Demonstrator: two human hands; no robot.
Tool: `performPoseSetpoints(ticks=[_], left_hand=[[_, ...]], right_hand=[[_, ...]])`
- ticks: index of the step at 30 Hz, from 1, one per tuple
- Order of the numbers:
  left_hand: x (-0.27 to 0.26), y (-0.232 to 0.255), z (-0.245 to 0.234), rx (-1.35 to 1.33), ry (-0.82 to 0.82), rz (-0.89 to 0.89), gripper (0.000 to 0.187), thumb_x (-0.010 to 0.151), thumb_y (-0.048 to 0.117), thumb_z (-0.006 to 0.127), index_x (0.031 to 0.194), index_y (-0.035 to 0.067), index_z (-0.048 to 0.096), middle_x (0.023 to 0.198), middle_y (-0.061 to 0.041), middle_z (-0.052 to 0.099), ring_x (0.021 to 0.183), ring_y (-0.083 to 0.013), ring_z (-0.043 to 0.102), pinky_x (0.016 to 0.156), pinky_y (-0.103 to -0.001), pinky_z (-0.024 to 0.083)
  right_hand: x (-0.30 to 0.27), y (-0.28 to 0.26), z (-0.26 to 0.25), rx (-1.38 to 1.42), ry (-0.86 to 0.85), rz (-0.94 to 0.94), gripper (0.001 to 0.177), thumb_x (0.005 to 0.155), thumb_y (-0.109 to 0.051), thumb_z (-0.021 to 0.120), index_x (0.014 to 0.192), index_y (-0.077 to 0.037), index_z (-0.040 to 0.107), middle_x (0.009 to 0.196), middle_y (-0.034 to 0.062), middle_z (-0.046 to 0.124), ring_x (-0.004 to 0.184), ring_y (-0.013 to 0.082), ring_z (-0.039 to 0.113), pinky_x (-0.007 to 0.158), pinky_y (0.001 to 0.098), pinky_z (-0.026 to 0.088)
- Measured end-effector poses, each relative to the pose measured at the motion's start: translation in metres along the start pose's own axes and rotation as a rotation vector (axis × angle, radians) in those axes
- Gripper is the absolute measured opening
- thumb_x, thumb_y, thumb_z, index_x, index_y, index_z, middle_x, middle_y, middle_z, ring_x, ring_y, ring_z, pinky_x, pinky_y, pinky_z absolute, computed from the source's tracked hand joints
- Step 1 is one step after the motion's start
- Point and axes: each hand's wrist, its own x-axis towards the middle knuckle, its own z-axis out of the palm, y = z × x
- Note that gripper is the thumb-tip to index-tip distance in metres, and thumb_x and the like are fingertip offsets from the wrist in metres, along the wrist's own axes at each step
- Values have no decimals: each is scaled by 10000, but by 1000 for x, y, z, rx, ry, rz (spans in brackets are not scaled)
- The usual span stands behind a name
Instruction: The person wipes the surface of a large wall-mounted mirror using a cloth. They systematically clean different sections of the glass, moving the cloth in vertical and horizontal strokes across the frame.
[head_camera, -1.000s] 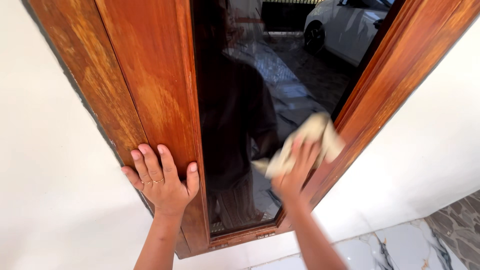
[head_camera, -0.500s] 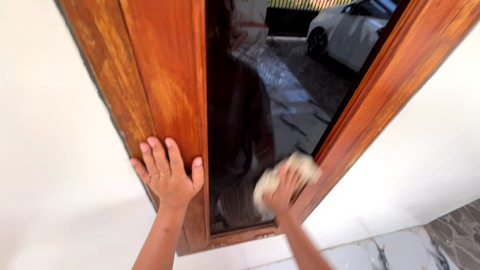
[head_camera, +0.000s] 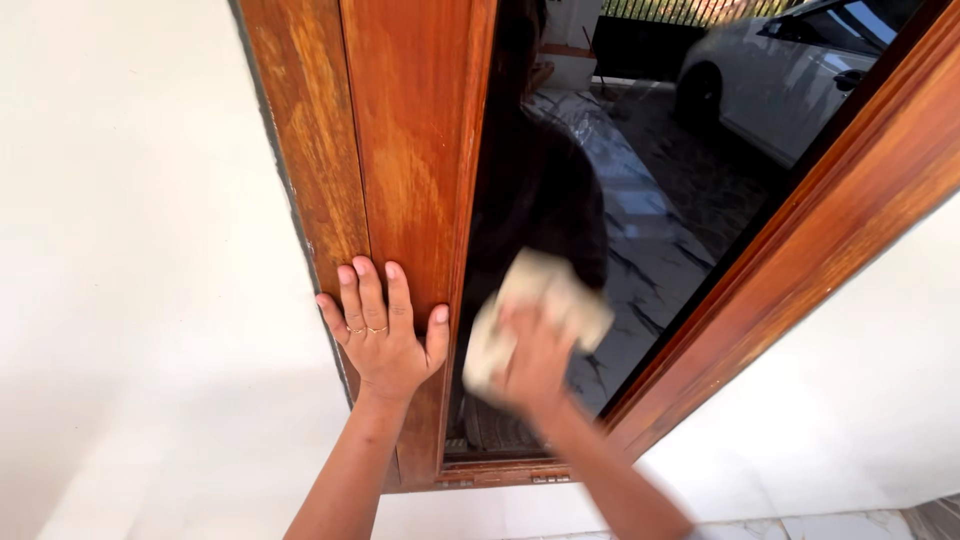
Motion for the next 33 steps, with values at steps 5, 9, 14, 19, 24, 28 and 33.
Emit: performPoseSetpoints(ticks=[5, 9, 14, 19, 24, 28, 33], left_hand=[[4, 2, 1, 14, 34, 10, 688, 1060, 460, 506, 1533, -38, 478, 1634, -275, 317, 1569, -391, 194, 1283, -591, 57], [3, 1, -4, 8, 35, 17, 668, 1067, 454, 508, 1518, -39, 505, 1619, -281, 345, 1558, -396, 217, 1281, -589, 69], [2, 2, -2, -6, 38, 2, 659, 1052, 453, 517, 1499, -31, 521, 1606, -278, 366, 1551, -397, 242, 1276, -588, 79], [1, 1, -4, -9, 19, 3, 657, 1052, 450, 532, 1500, -31, 519, 1602, -288, 369, 1551, -403, 243, 1277, -588, 78], [2, 1, -5, -5, 15, 9, 670, 1055, 458, 535, 1507, -35, 508, 1604, -295, 370, 1550, -406, 241, 1275, -595, 78], [1, 0, -3, -26, 16, 10, 699, 1045, 486, 487, 1509, -36, 496, 1599, -299, 356, 1551, -408, 223, 1261, -601, 70], [0, -1, 2, 5, 12, 6, 644, 1085, 443, 471, 1537, -16, 487, 1630, -274, 326, 1564, -393, 205, 1282, -598, 67]], right_hand=[[-195, -11, 50, 56, -250, -200, 620, 771, -224, 617, 1360, -41, 558, 1302, 157, 630, 1180, 402, 571, 994, 580, 392], [-206, 7, 61, 80, -360, -162, 681, 764, -231, 643, 1410, -46, 531, 1263, 147, 640, 1136, 398, 567, 920, 589, 402], [-64, -10, 37, 61, -273, -93, 608, 795, -149, 620, 1398, -88, 570, 1141, 188, 654, 1046, 412, 616, 930, 592, 457], [106, -39, -51, -128, 60, -121, 770, 874, -185, 562, 1597, -38, 341, 1479, 232, 516, 1344, 446, 503, 1175, 636, 229], [176, -61, -97, -53, 224, -138, 656, 998, -154, 524, 1624, -41, 366, 1648, 224, 434, 1475, 365, 484, 1201, 510, 239], [127, -54, -59, -42, 217, -151, 638, 928, -148, 467, 1555, -38, 447, 1534, 214, 520, 1421, 401, 510, 1201, 596, 252], [-44, -22, 23, 209, 95, -199, 513, 971, -303, 597, 1386, -9, 533, 1361, 166, 602, 1274, 406, 558, 1169, 692, 230]])
